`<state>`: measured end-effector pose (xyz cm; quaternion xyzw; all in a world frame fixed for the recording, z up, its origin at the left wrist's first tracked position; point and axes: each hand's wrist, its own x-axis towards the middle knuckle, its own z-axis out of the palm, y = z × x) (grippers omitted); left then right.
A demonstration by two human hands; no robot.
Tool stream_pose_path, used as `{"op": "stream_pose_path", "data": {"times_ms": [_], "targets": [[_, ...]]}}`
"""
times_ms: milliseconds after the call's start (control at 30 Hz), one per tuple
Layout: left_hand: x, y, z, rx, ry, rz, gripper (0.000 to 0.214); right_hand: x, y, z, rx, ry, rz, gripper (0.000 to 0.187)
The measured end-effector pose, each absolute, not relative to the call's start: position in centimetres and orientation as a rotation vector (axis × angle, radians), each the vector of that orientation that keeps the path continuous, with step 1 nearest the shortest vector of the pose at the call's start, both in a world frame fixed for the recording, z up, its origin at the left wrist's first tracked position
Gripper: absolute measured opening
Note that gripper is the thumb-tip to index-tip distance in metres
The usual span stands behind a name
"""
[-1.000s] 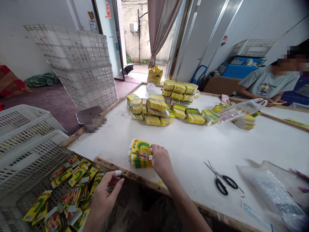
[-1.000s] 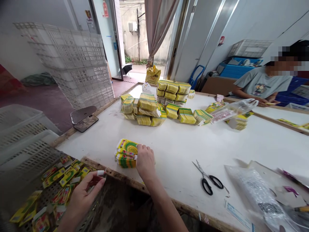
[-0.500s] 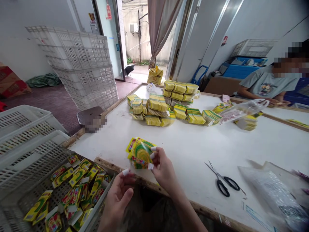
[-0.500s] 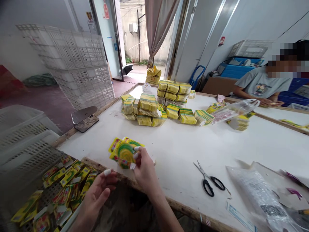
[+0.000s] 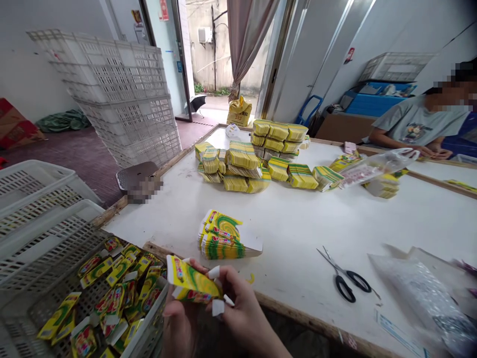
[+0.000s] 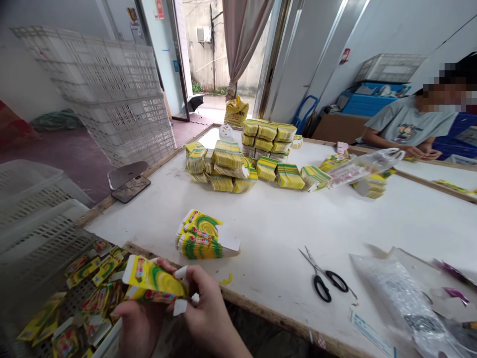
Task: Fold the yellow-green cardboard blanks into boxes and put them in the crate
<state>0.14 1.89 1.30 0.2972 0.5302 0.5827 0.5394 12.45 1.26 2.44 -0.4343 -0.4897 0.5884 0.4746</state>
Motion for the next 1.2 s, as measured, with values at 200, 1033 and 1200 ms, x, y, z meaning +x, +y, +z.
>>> {"op": "stream_pose_path", "data": {"times_ms": [200, 1033, 1200], "targets": [[-1.3, 1.5, -1.2, 0.64, 1.141, 1.433, 0.029, 15.7, 1.8, 2.4, -1.142, -1.466, 1.056, 0.012], [2.1, -0.7, 1.1, 1.207, 1.383, 1.102, 0.075, 14.9, -1.5, -0.3, -1.136, -1.154, 0.773, 0.028], [1.9, -1.2, 0.3, 1.453, 1.347, 1.156, 0.066, 16.8, 0.8, 1.5, -1.043, -0.83, 1.423, 0.032]]}}
